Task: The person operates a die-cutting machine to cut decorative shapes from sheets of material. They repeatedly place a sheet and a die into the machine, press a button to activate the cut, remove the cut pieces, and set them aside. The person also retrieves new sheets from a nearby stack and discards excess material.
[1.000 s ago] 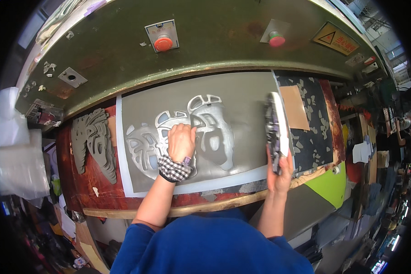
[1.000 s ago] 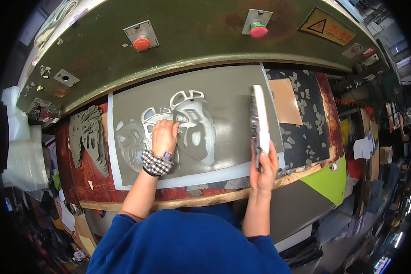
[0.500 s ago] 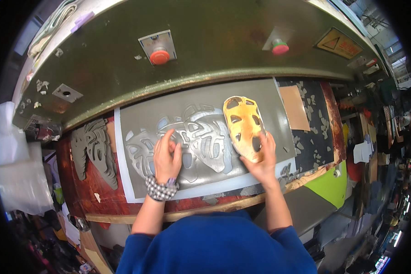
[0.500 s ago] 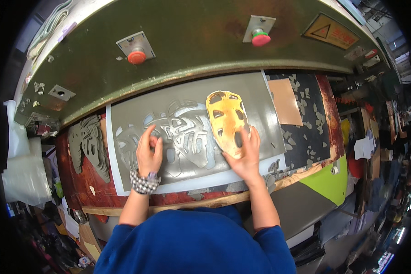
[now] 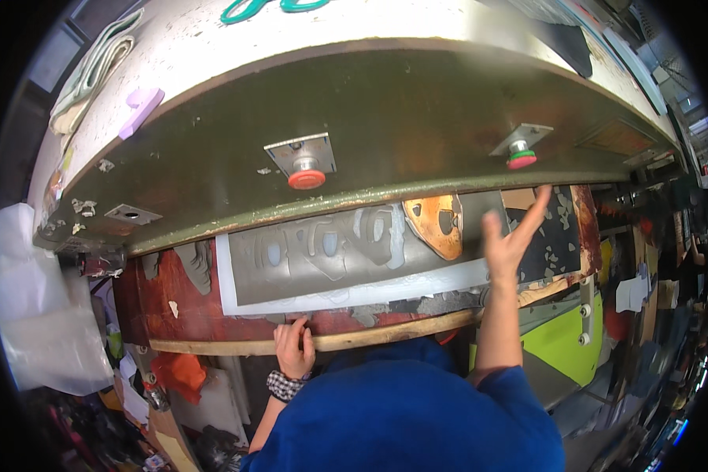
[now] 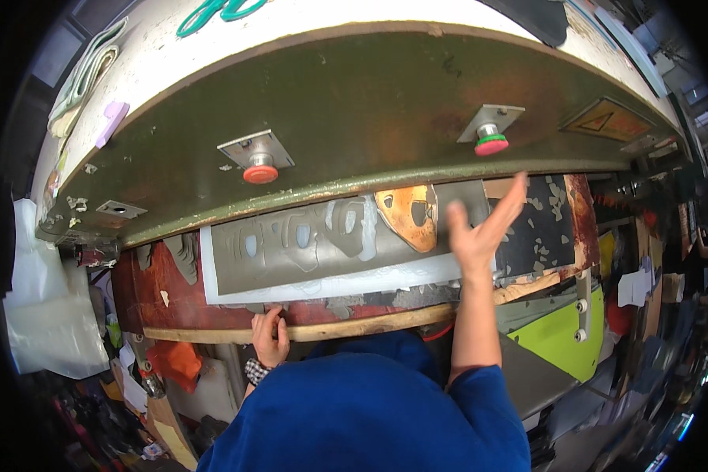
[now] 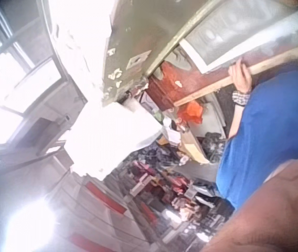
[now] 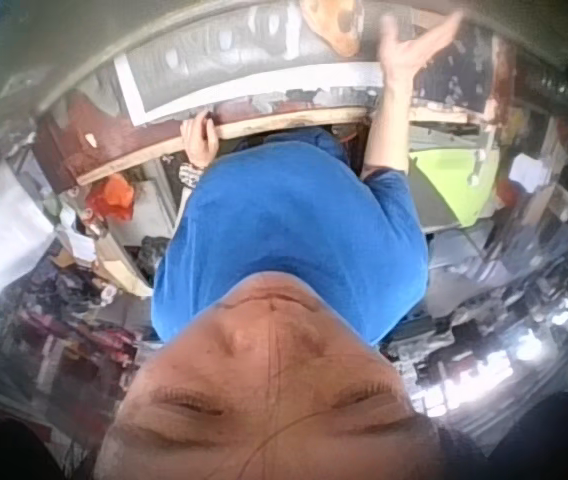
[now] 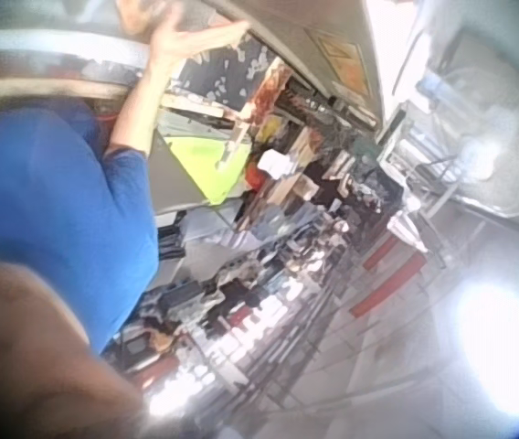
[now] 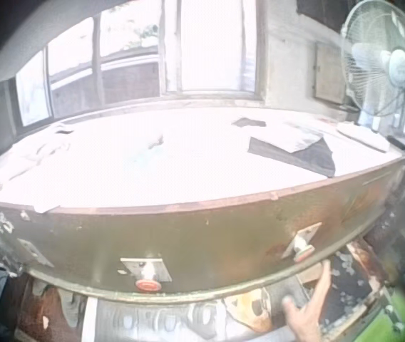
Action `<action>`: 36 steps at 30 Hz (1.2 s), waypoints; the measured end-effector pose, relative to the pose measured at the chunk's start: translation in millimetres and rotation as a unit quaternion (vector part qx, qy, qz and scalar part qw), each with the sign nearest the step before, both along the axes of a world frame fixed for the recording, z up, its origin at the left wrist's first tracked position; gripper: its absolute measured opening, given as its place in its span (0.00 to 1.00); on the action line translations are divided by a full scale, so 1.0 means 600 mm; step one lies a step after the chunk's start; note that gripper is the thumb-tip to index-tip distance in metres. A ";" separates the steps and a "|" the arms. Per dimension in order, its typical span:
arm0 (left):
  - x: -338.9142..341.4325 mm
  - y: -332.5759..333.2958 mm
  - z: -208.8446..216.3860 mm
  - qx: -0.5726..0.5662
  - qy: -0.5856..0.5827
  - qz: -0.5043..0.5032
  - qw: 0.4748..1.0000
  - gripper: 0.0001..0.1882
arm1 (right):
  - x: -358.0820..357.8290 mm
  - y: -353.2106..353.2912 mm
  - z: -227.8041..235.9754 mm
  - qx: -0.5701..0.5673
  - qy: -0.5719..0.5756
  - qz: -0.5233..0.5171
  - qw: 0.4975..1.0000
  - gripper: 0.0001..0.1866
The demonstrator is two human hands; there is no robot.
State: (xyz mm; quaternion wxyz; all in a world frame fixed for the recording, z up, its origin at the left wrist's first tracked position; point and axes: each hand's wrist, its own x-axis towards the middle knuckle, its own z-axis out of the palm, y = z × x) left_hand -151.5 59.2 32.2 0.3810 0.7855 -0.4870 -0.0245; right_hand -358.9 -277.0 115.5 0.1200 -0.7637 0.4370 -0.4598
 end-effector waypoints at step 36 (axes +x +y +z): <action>-0.057 0.040 -0.023 0.101 -0.052 -0.024 0.993 0.08 | -0.175 0.138 -0.118 -0.034 0.153 -0.009 0.988 0.06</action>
